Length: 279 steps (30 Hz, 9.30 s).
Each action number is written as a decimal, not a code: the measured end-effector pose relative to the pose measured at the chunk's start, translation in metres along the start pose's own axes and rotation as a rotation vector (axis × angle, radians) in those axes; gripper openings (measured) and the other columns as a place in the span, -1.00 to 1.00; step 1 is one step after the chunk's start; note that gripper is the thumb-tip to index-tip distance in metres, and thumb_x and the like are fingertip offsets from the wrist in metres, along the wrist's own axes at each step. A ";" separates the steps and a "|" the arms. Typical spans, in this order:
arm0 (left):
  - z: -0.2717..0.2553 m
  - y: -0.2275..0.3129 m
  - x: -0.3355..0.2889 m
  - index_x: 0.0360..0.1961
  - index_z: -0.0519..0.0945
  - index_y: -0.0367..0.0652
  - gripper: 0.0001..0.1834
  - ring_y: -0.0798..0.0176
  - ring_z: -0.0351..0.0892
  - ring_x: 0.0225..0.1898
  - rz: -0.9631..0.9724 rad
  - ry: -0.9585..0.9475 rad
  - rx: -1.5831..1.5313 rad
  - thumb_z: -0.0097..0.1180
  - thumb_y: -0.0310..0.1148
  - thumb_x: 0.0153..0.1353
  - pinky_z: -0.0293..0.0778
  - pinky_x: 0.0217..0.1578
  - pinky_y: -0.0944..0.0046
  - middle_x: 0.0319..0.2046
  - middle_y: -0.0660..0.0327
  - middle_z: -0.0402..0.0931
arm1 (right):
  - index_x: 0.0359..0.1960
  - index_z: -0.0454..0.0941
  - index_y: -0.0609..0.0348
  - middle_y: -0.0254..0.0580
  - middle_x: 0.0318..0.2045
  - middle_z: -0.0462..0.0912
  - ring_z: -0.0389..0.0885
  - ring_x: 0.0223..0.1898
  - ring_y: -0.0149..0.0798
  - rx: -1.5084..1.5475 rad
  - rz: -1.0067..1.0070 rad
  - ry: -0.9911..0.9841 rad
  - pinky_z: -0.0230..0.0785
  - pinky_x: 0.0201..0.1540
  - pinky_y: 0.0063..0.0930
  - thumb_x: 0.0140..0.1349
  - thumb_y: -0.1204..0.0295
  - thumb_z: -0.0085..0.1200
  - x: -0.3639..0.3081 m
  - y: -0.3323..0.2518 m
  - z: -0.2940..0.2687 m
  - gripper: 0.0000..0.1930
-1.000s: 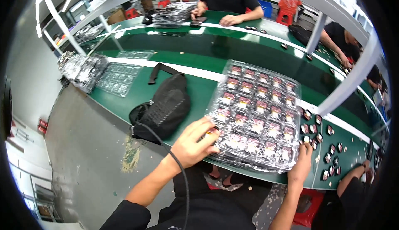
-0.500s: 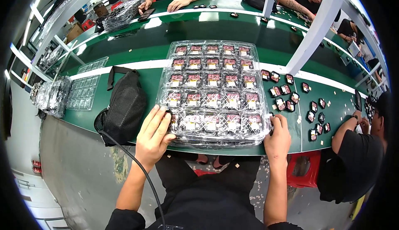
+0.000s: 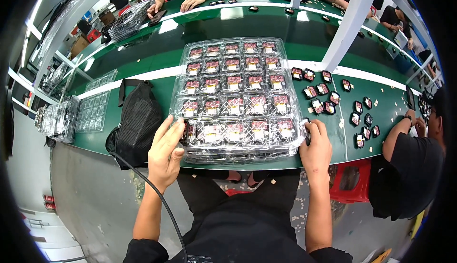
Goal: Assembling small electronic modules at a manufacturing workstation.
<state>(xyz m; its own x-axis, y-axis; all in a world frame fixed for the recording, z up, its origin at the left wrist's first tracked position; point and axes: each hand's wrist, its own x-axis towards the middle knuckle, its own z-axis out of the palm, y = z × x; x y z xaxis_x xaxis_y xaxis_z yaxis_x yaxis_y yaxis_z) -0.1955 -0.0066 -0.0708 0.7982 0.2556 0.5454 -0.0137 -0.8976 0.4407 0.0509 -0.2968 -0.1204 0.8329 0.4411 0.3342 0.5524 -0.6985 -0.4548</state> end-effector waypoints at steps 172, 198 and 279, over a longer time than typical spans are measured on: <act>0.034 0.086 0.032 -0.33 0.60 -0.25 -0.70 -0.11 0.67 0.03 -0.044 0.308 0.063 0.50 -0.66 -0.04 0.59 0.10 0.01 -0.12 0.05 0.63 | -0.03 0.58 0.32 -0.24 -0.23 0.52 0.44 -0.39 -0.43 0.525 0.163 0.265 0.34 -0.34 -0.52 0.48 0.48 0.11 0.026 0.001 0.001 -0.84; 0.031 0.069 0.016 0.14 0.68 -0.22 -0.55 -0.10 0.52 0.30 -0.012 -0.023 0.317 0.37 -0.47 0.19 0.41 0.24 -0.04 0.20 0.01 0.61 | -0.06 0.61 0.10 -0.12 0.16 0.58 0.72 -0.14 0.15 -0.047 0.061 0.091 0.55 -0.12 -0.02 0.27 0.42 0.28 -0.003 0.013 -0.001 -0.77; 0.036 0.115 -0.010 0.33 0.50 -0.42 -0.20 0.47 0.60 -0.14 -0.553 0.042 -1.116 0.57 -0.34 0.09 0.57 -0.15 0.46 0.40 -0.07 0.38 | -0.17 0.73 0.26 -0.17 -0.33 0.70 0.71 -0.48 -0.23 0.549 -0.491 -0.017 0.55 -0.50 -0.43 0.06 0.61 0.40 -0.051 -0.110 -0.041 -0.74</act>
<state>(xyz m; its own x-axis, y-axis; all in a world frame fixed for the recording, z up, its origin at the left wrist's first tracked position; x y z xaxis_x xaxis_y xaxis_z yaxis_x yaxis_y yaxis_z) -0.1833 -0.1256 -0.0516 0.8404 0.5313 0.1069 -0.2021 0.1242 0.9714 -0.0538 -0.2661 -0.0535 0.4837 0.6422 0.5947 0.7949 -0.0379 -0.6055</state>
